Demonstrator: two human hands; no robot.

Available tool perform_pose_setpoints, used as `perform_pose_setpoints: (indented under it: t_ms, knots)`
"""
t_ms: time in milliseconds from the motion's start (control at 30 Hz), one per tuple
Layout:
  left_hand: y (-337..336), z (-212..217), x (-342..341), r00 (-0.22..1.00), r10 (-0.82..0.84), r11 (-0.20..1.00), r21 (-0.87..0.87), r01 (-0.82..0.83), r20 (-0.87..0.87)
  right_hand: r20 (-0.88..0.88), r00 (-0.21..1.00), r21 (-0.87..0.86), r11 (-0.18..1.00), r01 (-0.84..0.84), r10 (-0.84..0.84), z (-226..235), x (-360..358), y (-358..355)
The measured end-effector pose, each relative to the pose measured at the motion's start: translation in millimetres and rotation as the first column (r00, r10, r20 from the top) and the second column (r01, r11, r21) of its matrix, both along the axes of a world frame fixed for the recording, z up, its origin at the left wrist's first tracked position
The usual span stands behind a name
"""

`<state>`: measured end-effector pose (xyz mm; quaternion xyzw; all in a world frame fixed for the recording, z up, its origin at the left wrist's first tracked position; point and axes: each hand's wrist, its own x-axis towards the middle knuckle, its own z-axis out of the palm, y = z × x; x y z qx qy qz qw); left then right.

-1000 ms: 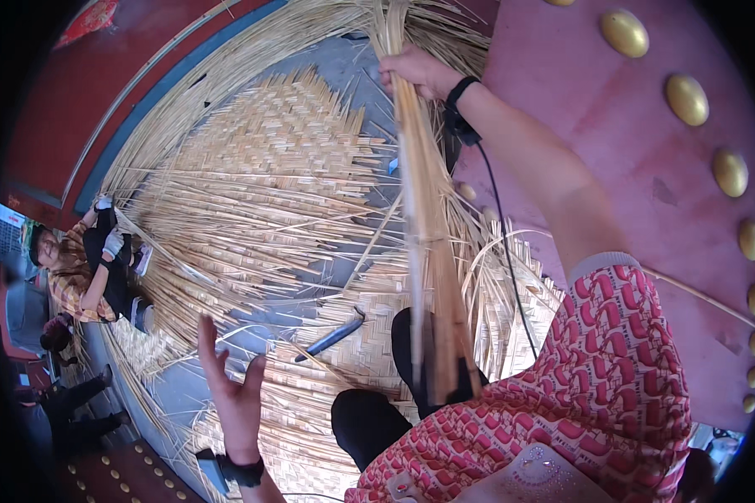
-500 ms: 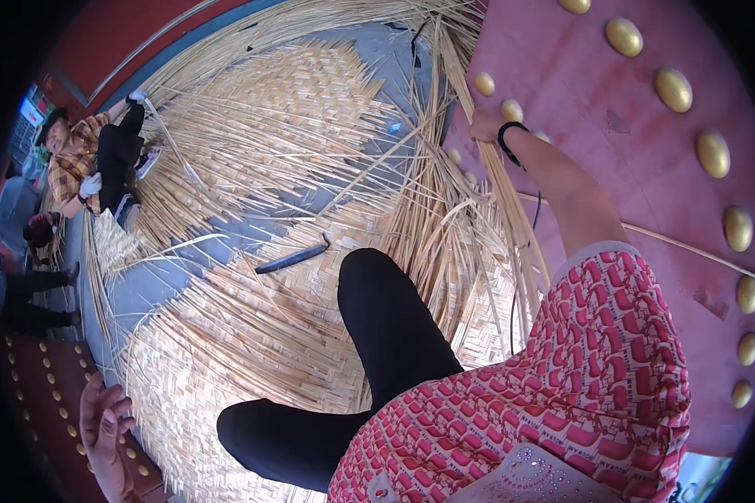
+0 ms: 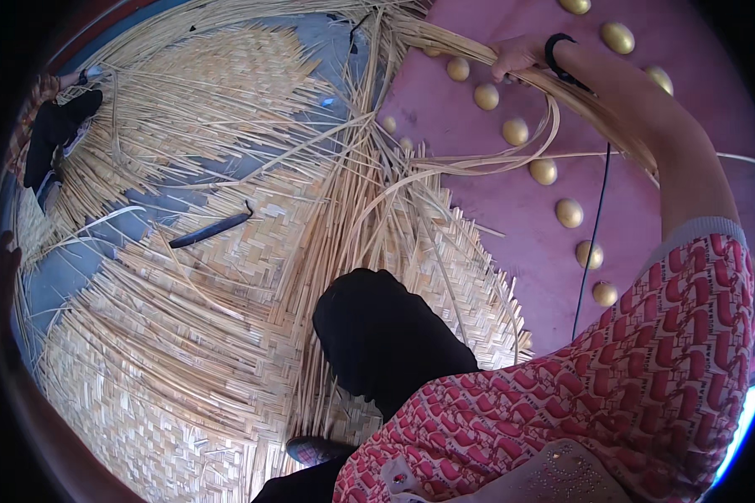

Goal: Weaving thin strips of bamboo into a large circular mat.

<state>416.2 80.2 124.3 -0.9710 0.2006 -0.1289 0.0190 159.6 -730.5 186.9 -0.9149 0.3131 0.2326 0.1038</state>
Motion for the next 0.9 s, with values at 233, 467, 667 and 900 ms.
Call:
perform_pose_setpoints:
  t_ms: [233,467,667,900]
  knots:
    - [-118,-163,-68,0.631,-0.084,0.893,-0.338,-0.295,-0.772,-0.075,0.973,-0.178,0.963,0.201,-0.217,117,-82,79]
    - [-103,-209,-82,0.703,-0.163,0.870,-0.437,-0.229,-0.692,-0.267,0.958,-0.381,0.902,-0.202,0.102,-23,-134,141]
    - [-75,-251,-87,0.734,-0.327,0.801,-0.587,-0.120,-0.596,0.188,0.975,-0.054,0.990,0.134,-0.121,-352,-203,149]
    - [-64,-247,-118,0.570,-0.238,0.880,-0.423,-0.216,-0.786,0.245,0.953,0.013,0.983,0.182,-0.180,-375,-216,164]
